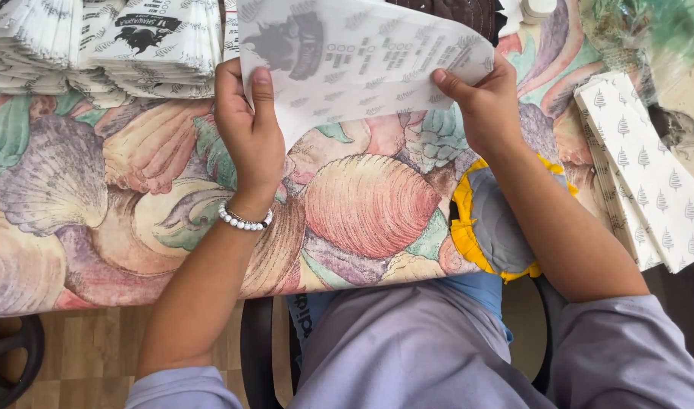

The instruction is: Folding individual paper sheets into specific shapes to create packaging wrappers.

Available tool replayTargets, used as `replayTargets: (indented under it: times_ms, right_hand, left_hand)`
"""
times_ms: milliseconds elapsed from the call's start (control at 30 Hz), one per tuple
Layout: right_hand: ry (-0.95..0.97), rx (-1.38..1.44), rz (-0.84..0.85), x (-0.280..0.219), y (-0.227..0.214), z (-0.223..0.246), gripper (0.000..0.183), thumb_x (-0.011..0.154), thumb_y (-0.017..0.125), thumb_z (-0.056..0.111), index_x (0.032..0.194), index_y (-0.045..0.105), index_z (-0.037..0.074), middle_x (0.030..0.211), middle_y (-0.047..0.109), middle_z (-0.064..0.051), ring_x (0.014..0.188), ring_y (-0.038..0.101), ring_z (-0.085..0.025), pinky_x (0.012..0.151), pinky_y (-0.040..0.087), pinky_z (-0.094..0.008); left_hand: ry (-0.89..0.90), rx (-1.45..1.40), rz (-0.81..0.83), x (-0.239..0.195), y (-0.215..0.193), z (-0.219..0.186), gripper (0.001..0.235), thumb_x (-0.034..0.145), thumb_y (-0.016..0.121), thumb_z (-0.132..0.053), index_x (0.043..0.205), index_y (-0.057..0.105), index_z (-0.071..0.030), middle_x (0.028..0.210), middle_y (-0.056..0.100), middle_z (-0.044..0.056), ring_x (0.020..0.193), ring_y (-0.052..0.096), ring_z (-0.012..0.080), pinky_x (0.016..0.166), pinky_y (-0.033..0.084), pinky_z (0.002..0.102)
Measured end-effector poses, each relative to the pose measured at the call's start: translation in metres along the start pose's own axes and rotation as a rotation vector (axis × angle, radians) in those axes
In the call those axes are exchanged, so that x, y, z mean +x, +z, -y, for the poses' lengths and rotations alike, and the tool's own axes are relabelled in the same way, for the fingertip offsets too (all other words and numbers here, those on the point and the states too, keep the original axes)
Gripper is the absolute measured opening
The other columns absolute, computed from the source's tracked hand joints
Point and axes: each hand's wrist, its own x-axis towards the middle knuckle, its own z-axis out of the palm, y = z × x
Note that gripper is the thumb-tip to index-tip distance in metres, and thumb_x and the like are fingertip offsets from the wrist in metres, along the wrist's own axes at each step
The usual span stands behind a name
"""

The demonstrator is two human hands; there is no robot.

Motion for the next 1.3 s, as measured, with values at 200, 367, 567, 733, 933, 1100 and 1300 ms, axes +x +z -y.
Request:
replayTargets:
  times_ms: [200,367,567,733,933,1100,1300]
  right_hand:
    - [-0.002,-0.034,-0.011,0.0,-0.003,-0.006,0.032,0.09,0.081,0.003,0.117,0.065,0.007,0.113,0.075,-0.008,0.108,0.074,-0.022,0.091,0.068,-0.036]
    - [-0.026,-0.018,0.002,-0.001,-0.004,-0.006,0.036,0.088,0.082,0.002,0.12,0.065,0.006,0.116,0.075,-0.009,0.108,0.074,-0.021,0.093,0.067,-0.036]
    - [0.004,0.013,-0.037,-0.001,0.0,-0.013,0.033,0.088,0.08,0.001,0.117,0.065,0.006,0.119,0.075,-0.009,0.113,0.074,-0.022,0.1,0.067,-0.037]
    - [-0.023,0.071,-0.029,-0.001,0.001,-0.011,0.034,0.089,0.079,-0.002,0.119,0.062,0.006,0.119,0.074,-0.01,0.113,0.074,-0.025,0.097,0.068,-0.039]
    - [-0.028,0.119,-0.097,-0.002,0.006,-0.008,0.028,0.09,0.062,-0.008,0.112,0.059,0.008,0.105,0.071,-0.005,0.098,0.068,-0.018,0.079,0.057,-0.03]
    - [0.052,0.104,-0.201,0.0,0.002,-0.024,0.031,0.085,0.067,-0.007,0.111,0.056,0.007,0.115,0.075,-0.01,0.105,0.073,-0.025,0.086,0.065,-0.034]
    - [0.036,0.136,-0.159,-0.003,0.004,-0.012,0.06,0.086,0.061,-0.008,0.142,0.057,0.011,0.116,0.072,-0.006,0.104,0.068,-0.018,0.086,0.058,-0.03]
  left_hand:
    - [-0.065,0.159,0.154,0.001,-0.006,0.014,0.023,0.109,0.05,-0.018,0.123,0.058,-0.001,0.117,0.068,0.012,0.112,0.065,0.025,0.098,0.052,0.037]
    - [-0.091,0.124,0.171,0.004,-0.012,0.006,0.01,0.107,0.055,-0.011,0.111,0.059,-0.003,0.103,0.067,0.006,0.098,0.061,0.0173,0.089,0.049,0.032]
    - [-0.152,0.129,0.148,-0.008,-0.004,0.008,0.034,0.11,0.045,-0.018,0.139,0.048,0.0,0.137,0.061,0.016,0.13,0.057,0.0296,0.113,0.045,0.04]
    - [-0.039,0.127,0.069,-0.01,-0.001,0.007,0.019,0.11,0.044,-0.016,0.123,0.053,-0.005,0.118,0.063,0.009,0.111,0.06,0.0238,0.1,0.048,0.038]
    - [-0.099,0.085,0.045,-0.012,0.005,0.012,0.03,0.111,0.043,-0.024,0.129,0.051,-0.001,0.122,0.062,0.012,0.115,0.059,0.0222,0.102,0.048,0.037]
    - [-0.099,0.013,0.072,-0.015,0.008,0.012,0.027,0.111,0.046,-0.018,0.133,0.051,-0.005,0.125,0.065,0.011,0.117,0.062,0.0234,0.105,0.051,0.037]
    - [-0.084,0.035,0.027,-0.01,0.003,0.009,0.011,0.107,0.047,-0.011,0.114,0.054,-0.008,0.105,0.064,0.006,0.094,0.059,0.0176,0.082,0.049,0.03]
